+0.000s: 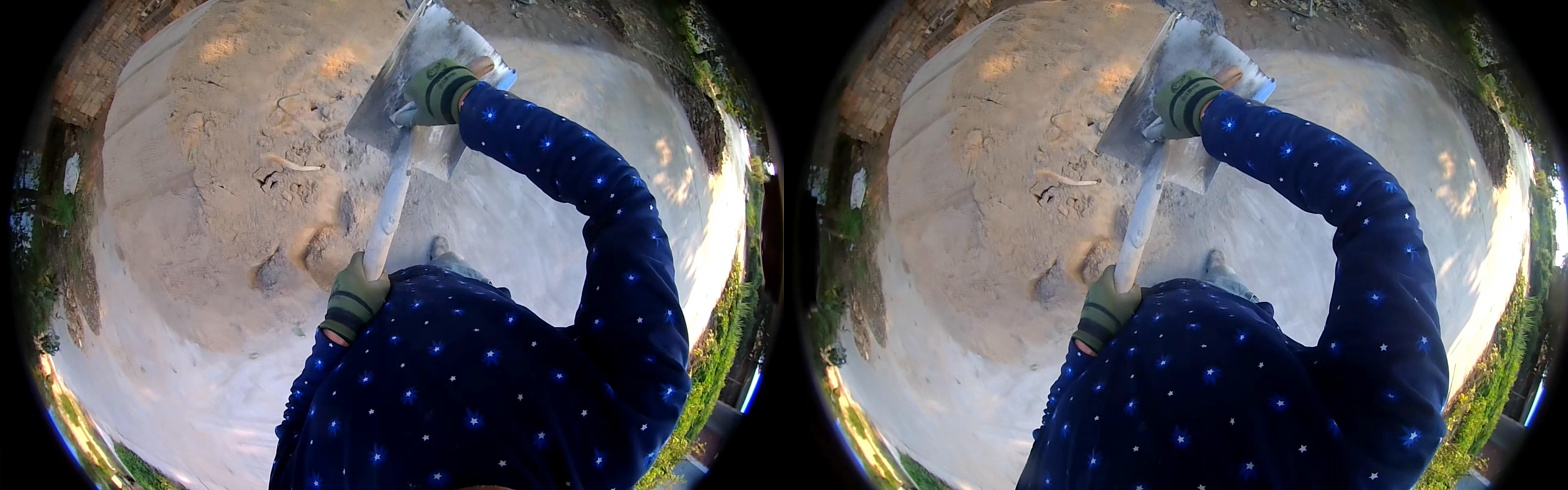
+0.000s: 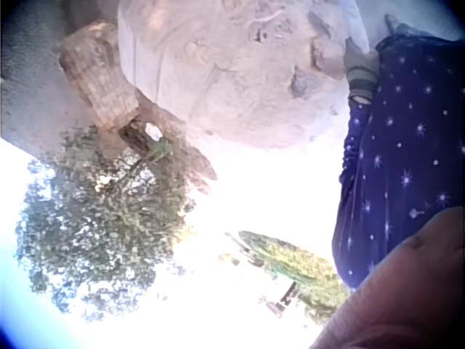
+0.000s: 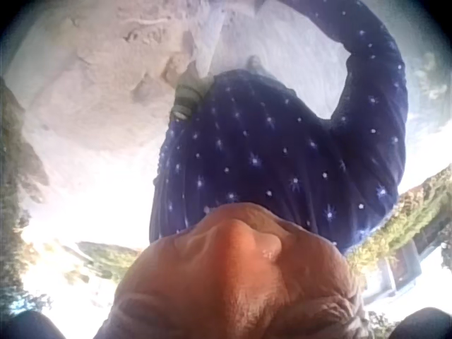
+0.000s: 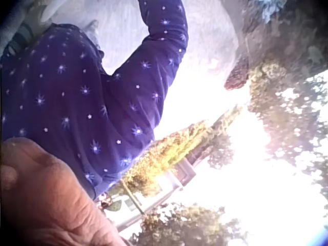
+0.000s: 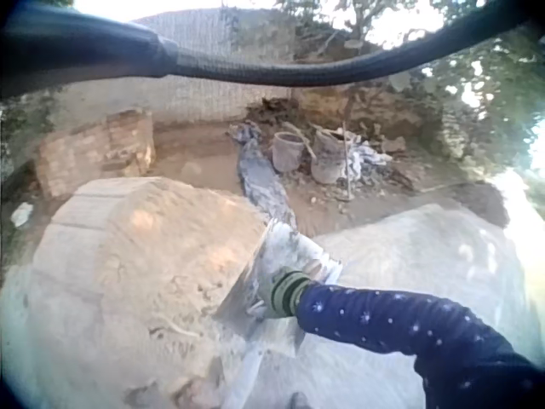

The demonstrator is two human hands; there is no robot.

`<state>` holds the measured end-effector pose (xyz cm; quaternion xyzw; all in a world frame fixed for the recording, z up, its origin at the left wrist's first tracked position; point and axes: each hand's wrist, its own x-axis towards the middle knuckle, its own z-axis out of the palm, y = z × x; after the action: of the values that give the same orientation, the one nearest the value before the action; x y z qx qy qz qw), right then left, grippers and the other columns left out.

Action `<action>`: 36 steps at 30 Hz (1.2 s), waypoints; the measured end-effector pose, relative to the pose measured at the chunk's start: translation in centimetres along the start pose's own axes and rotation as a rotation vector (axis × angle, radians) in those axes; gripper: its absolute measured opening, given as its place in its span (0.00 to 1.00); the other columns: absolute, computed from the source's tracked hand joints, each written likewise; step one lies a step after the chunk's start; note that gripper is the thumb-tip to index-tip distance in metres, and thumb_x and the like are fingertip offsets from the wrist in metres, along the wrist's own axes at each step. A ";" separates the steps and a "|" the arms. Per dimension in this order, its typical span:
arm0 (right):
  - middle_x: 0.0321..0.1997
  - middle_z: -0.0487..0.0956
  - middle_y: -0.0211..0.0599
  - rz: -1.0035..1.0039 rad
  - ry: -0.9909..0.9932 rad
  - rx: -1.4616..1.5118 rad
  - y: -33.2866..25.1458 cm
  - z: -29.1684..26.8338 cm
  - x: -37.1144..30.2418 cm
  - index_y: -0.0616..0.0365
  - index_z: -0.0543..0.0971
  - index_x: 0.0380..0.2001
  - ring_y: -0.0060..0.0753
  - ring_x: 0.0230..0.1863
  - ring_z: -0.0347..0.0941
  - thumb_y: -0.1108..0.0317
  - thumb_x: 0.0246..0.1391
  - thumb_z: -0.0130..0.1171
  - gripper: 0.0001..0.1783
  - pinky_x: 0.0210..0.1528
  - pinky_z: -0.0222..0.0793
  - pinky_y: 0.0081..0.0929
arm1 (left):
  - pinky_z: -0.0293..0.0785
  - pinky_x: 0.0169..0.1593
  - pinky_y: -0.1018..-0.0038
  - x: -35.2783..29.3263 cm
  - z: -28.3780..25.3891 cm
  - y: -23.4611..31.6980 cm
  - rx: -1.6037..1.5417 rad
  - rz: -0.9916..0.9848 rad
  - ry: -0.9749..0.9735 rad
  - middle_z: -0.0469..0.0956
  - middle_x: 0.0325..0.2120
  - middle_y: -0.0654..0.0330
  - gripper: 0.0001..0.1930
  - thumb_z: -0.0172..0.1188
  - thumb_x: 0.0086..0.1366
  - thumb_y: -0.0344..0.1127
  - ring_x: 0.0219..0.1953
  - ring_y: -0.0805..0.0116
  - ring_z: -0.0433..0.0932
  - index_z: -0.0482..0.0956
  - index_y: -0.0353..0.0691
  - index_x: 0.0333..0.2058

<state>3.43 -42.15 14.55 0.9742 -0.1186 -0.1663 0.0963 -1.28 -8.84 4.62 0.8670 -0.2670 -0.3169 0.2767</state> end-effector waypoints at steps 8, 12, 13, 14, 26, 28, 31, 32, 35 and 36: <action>0.32 0.85 0.44 -0.149 0.043 -0.108 -1.1 1.0 2.4 0.55 0.86 0.31 0.47 0.37 0.82 0.31 0.55 0.53 0.35 0.44 0.75 0.41 | 0.77 0.46 0.54 -0.6 0.2 -0.6 -0.048 0.025 -0.020 0.81 0.34 0.37 0.20 0.60 0.58 0.42 0.40 0.38 0.82 0.75 0.34 0.45; 0.31 0.85 0.43 -0.081 0.084 0.011 3.3 0.7 1.7 0.55 0.87 0.34 0.44 0.35 0.82 0.32 0.56 0.54 0.34 0.43 0.75 0.40 | 0.77 0.45 0.53 -0.6 0.1 -0.7 -0.038 0.008 -0.007 0.81 0.33 0.37 0.20 0.61 0.58 0.42 0.40 0.38 0.82 0.76 0.34 0.44; 0.32 0.85 0.42 -0.102 0.067 0.059 4.7 0.2 1.8 0.55 0.87 0.36 0.42 0.34 0.83 0.32 0.55 0.54 0.34 0.43 0.75 0.40 | 0.77 0.45 0.53 -0.2 -0.1 -0.5 -0.033 0.010 0.002 0.81 0.33 0.37 0.20 0.61 0.58 0.42 0.40 0.38 0.81 0.76 0.34 0.45; 0.32 0.85 0.43 -0.098 0.080 0.063 4.2 0.1 2.5 0.55 0.87 0.35 0.42 0.34 0.83 0.32 0.55 0.55 0.34 0.43 0.76 0.40 | 0.77 0.45 0.53 0.3 -0.2 -0.3 -0.028 0.012 0.009 0.81 0.33 0.38 0.19 0.61 0.58 0.42 0.40 0.38 0.81 0.76 0.34 0.45; 0.31 0.85 0.44 -0.178 0.119 -0.004 -2.6 0.9 2.7 0.55 0.87 0.32 0.45 0.35 0.83 0.32 0.55 0.54 0.34 0.43 0.76 0.41 | 0.76 0.46 0.51 -0.7 0.7 -1.7 -0.016 -0.041 0.002 0.81 0.33 0.38 0.20 0.60 0.59 0.42 0.39 0.37 0.81 0.74 0.35 0.46; 0.31 0.85 0.44 -0.155 0.083 -0.024 -1.7 0.3 2.4 0.55 0.87 0.33 0.45 0.35 0.83 0.32 0.55 0.54 0.34 0.44 0.75 0.40 | 0.76 0.45 0.51 -0.8 0.6 -1.8 -0.016 -0.053 0.008 0.81 0.33 0.37 0.21 0.60 0.59 0.42 0.39 0.37 0.81 0.74 0.35 0.46; 0.33 0.85 0.43 -0.112 0.005 0.115 4.6 1.5 2.9 0.56 0.87 0.34 0.43 0.37 0.83 0.30 0.54 0.54 0.36 0.44 0.75 0.40 | 0.76 0.45 0.51 -0.5 0.1 -1.0 -0.034 -0.025 0.016 0.81 0.33 0.37 0.20 0.61 0.59 0.43 0.39 0.36 0.81 0.75 0.36 0.46; 0.33 0.85 0.44 -0.127 0.041 0.104 4.0 1.5 3.3 0.56 0.87 0.34 0.43 0.37 0.83 0.30 0.54 0.54 0.37 0.44 0.75 0.41 | 0.76 0.45 0.51 -0.2 0.0 -0.7 -0.037 -0.006 0.023 0.81 0.33 0.37 0.20 0.61 0.59 0.43 0.39 0.36 0.81 0.75 0.36 0.45; 0.33 0.85 0.44 -0.123 0.033 0.060 -3.0 0.0 0.8 0.57 0.87 0.34 0.43 0.38 0.83 0.30 0.54 0.54 0.37 0.45 0.75 0.40 | 0.76 0.45 0.51 -0.9 0.6 -1.6 -0.007 -0.038 0.026 0.81 0.33 0.38 0.20 0.61 0.59 0.43 0.39 0.37 0.81 0.75 0.36 0.45; 0.33 0.85 0.44 -0.112 0.024 0.060 -3.1 0.1 0.7 0.57 0.87 0.34 0.43 0.38 0.83 0.30 0.54 0.54 0.36 0.45 0.75 0.40 | 0.76 0.45 0.51 -0.9 0.6 -1.8 0.004 -0.051 0.029 0.81 0.33 0.38 0.20 0.61 0.59 0.43 0.39 0.37 0.81 0.75 0.36 0.45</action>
<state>4.62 -39.36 13.57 0.9836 -0.0677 -0.1562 0.0591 -1.75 -7.22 3.45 0.8787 -0.2413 -0.3105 0.2705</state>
